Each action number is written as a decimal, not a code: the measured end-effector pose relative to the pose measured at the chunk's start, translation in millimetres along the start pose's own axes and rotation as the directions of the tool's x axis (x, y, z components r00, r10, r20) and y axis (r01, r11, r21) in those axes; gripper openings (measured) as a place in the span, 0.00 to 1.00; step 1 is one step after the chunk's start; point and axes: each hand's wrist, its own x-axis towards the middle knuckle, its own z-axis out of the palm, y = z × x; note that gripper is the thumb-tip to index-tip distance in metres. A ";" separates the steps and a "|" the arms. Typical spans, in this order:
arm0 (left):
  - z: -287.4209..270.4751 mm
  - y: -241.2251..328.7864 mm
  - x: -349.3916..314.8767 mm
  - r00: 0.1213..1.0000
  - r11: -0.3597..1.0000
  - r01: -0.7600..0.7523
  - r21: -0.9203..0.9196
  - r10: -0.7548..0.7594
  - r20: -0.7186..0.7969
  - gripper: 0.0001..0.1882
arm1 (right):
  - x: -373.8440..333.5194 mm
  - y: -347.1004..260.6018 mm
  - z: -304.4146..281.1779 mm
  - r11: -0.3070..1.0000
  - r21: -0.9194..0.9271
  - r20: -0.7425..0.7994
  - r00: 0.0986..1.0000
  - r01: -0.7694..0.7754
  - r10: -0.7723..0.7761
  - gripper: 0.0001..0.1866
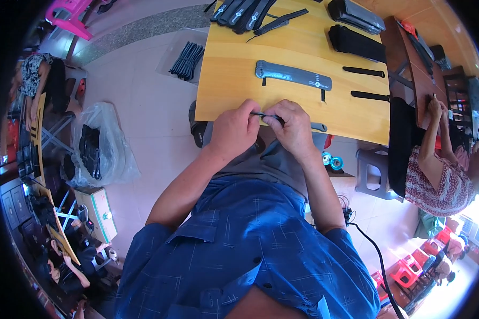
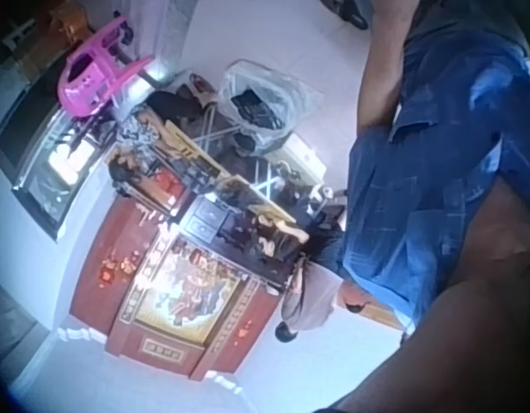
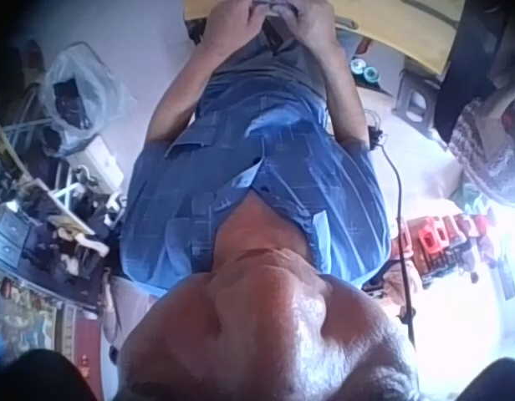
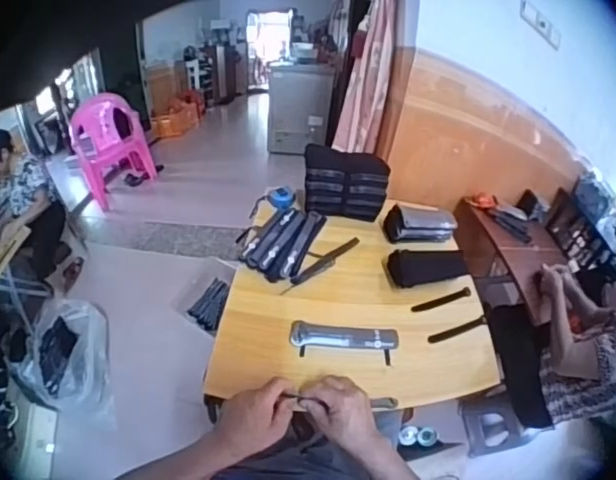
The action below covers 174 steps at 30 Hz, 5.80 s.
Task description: Inspecting, clearing small holes, and sorting plastic hardware strips at a workbench.
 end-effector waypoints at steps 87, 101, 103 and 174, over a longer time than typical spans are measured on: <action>9.9 44.6 -3.7 0.986 0.944 -0.085 -0.319 0.033 -0.164 0.08 | -43.0 -16.4 22.6 0.574 0.755 -0.010 0.869 -0.318 0.495 0.12; 15.0 45.6 -11.2 0.991 0.844 0.127 -0.521 -0.131 0.030 0.08 | -52.5 -18.9 21.9 0.843 0.463 -0.185 0.900 -0.274 0.395 0.10; 19.9 42.9 -11.7 0.986 0.816 0.160 -0.556 -0.156 0.055 0.08 | -53.2 -20.6 22.3 0.841 0.473 -0.189 0.903 -0.261 0.386 0.10; -287.6 -166.7 -24.3 0.964 0.921 0.245 0.304 -0.265 0.026 0.20 | -65.6 -19.8 -56.4 0.231 0.745 0.614 0.508 -0.626 -0.604 0.28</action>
